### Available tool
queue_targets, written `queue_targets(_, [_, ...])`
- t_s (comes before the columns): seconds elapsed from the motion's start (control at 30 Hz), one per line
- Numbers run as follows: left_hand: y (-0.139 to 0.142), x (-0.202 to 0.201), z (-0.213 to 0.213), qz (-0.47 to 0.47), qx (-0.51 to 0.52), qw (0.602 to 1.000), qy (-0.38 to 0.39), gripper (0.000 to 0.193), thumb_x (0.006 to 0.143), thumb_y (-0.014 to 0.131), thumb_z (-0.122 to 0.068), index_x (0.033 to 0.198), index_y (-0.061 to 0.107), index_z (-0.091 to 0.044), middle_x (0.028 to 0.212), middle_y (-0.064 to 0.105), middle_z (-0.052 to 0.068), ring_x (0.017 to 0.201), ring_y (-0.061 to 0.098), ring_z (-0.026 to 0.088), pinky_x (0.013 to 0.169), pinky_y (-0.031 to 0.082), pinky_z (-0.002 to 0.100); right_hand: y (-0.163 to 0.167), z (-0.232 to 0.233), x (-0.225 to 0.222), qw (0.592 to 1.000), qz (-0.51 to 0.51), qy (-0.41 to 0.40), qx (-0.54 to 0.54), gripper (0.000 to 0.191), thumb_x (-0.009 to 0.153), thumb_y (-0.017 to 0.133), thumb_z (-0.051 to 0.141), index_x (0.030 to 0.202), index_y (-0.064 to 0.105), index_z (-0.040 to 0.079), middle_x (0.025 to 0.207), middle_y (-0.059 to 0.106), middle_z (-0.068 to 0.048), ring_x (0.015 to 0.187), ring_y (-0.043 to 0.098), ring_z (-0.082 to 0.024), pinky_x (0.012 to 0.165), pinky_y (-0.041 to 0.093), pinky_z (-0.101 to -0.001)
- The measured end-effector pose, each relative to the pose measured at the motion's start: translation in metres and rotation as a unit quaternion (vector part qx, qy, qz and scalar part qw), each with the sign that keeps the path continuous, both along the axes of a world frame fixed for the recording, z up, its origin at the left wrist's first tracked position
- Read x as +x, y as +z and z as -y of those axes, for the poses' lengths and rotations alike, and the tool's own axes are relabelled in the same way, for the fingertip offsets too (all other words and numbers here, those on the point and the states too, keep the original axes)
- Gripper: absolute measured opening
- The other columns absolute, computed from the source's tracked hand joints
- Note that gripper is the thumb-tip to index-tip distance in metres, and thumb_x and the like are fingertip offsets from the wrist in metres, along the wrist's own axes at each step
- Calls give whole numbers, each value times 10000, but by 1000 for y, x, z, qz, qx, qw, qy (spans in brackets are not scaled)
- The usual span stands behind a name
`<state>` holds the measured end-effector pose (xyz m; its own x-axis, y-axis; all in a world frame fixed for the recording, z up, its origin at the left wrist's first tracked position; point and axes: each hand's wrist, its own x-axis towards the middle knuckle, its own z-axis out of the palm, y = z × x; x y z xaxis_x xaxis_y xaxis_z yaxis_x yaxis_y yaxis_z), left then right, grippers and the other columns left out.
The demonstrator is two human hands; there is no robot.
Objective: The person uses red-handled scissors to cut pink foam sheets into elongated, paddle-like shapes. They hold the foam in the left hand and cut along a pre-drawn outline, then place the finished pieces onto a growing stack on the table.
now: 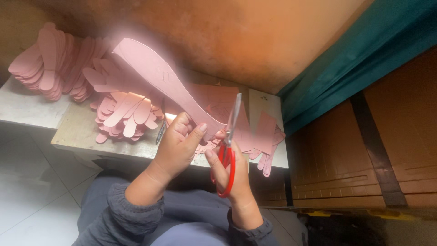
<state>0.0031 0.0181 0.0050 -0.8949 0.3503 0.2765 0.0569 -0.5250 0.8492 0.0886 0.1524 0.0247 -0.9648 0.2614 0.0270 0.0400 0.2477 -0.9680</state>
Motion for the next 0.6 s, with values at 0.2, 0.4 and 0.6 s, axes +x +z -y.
queue_targets(0.2, [4, 2, -1, 22, 24, 999, 23, 220, 1006, 603, -114, 1203, 583, -18, 1051, 723, 70, 921, 684, 115, 779, 548, 273, -4, -5, 5, 986, -47, 159, -12, 451, 961, 687, 200, 1319, 559, -44, 850, 610, -54, 684, 567, -101, 593, 469, -250])
queue_targets(0.4, [13, 3, 2, 25, 48, 997, 51, 130, 1008, 610, -76, 1113, 591, -2, 961, 737, 108, 819, 711, 140, 753, 583, 282, -6, -4, 5, 978, -72, 176, -86, 679, 915, 633, 192, 1516, 390, -8, 876, 565, -51, 691, 562, -107, 605, 502, -252])
queue_targets(0.6, [14, 5, -2, 47, 65, 996, 31, 131, 991, 611, -48, 1111, 592, 4, 944, 737, 115, 811, 717, 139, 740, 604, 290, -8, -6, 5, 979, -85, 182, -27, 619, 959, 602, 221, 1501, 444, -35, 860, 560, -52, 680, 540, -98, 599, 477, -240])
